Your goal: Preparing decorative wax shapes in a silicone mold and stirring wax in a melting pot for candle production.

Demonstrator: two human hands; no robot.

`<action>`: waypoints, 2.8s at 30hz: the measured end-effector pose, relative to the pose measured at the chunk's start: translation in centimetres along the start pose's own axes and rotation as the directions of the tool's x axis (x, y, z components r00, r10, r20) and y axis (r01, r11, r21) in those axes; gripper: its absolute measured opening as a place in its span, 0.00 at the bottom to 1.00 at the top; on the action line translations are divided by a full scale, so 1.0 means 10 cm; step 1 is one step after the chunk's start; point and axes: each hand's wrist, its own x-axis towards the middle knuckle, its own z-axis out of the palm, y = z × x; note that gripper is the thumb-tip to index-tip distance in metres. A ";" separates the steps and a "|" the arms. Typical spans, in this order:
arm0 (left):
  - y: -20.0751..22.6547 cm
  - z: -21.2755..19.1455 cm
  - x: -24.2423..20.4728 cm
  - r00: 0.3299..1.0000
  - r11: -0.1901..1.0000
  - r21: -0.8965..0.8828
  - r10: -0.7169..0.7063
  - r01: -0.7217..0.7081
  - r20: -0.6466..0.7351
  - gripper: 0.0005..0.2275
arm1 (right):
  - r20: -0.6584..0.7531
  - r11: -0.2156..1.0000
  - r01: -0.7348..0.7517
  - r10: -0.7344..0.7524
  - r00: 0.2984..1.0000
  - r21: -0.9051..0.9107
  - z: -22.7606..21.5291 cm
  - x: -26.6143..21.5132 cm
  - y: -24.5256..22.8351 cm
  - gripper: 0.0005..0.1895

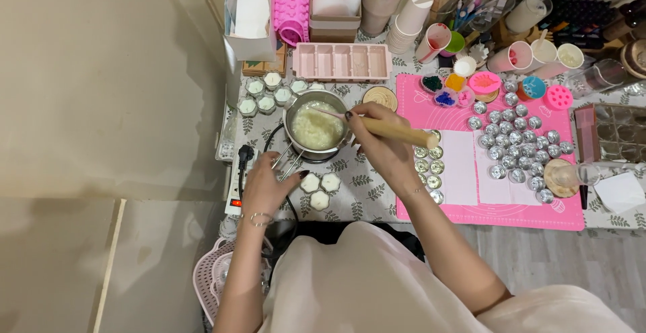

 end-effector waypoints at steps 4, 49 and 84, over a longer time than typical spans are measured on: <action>0.27 -0.22 -0.20 0.922 0.972 0.093 0.233 -0.214 -0.311 0.31 | -0.067 0.984 0.169 -0.173 0.983 -0.061 0.13 -0.10 0.35 0.10; 1.23 -1.07 -0.72 0.865 0.865 -0.189 0.397 -0.465 -0.308 0.12 | 0.433 0.148 -0.580 0.525 0.733 0.801 0.87 -0.53 2.77 0.27; 1.27 -1.07 -0.73 0.856 0.876 -0.166 0.376 -0.453 -0.356 0.07 | 0.478 0.038 -0.584 0.532 0.698 0.811 0.95 -0.40 2.79 0.24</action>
